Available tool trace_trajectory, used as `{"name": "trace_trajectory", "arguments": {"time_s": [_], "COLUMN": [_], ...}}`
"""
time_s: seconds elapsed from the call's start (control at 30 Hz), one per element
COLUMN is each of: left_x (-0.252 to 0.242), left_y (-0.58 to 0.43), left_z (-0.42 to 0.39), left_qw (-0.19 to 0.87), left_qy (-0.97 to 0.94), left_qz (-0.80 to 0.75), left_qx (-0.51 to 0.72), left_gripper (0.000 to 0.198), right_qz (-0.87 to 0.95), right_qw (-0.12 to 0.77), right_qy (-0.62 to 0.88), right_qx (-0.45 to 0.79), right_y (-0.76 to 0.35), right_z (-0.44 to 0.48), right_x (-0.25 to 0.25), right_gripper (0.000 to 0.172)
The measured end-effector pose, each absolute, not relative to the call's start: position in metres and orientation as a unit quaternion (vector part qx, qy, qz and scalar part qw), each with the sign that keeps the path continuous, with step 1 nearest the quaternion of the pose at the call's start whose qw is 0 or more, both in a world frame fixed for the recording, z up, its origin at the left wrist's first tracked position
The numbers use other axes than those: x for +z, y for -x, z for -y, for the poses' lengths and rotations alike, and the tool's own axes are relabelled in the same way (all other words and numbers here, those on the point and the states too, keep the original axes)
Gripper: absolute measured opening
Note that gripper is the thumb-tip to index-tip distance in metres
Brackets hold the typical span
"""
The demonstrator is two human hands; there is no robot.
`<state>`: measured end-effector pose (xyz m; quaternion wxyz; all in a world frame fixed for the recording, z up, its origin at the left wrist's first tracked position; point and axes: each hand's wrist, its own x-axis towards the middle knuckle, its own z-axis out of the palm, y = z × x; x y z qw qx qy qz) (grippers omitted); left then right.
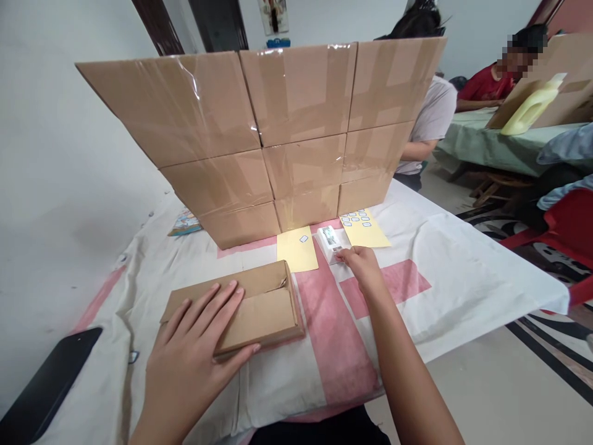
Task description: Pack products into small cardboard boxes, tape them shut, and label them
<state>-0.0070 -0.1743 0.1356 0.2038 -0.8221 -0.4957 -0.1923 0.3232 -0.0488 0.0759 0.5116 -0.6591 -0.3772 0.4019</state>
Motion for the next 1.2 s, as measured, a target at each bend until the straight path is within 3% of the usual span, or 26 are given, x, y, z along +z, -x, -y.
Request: {"name": "trace_trajectory", "arguments": {"time_s": [0.23, 0.63, 1.2], "left_x": [0.135, 0.135, 0.135], "left_y": [0.007, 0.009, 0.007], "left_z": [0.174, 0.173, 0.175], "left_qw": [0.207, 0.207, 0.201], "left_qy": [0.823, 0.825, 0.822], "left_qz": [0.491, 0.487, 0.496], "left_qx": [-0.197, -0.199, -0.195], "left_gripper": [0.071, 0.071, 0.073], "right_qz": [0.330, 0.298, 0.302], "right_qw": [0.511, 0.506, 0.464], "right_qy": [0.660, 0.645, 0.647], "right_qx": [0.441, 0.488, 0.524], "right_y": [-0.316, -0.317, -0.312], "right_z": [0.051, 0.052, 0.054], "right_x": [0.082, 0.071, 0.072], "right_gripper": [0.031, 0.013, 0.009]}}
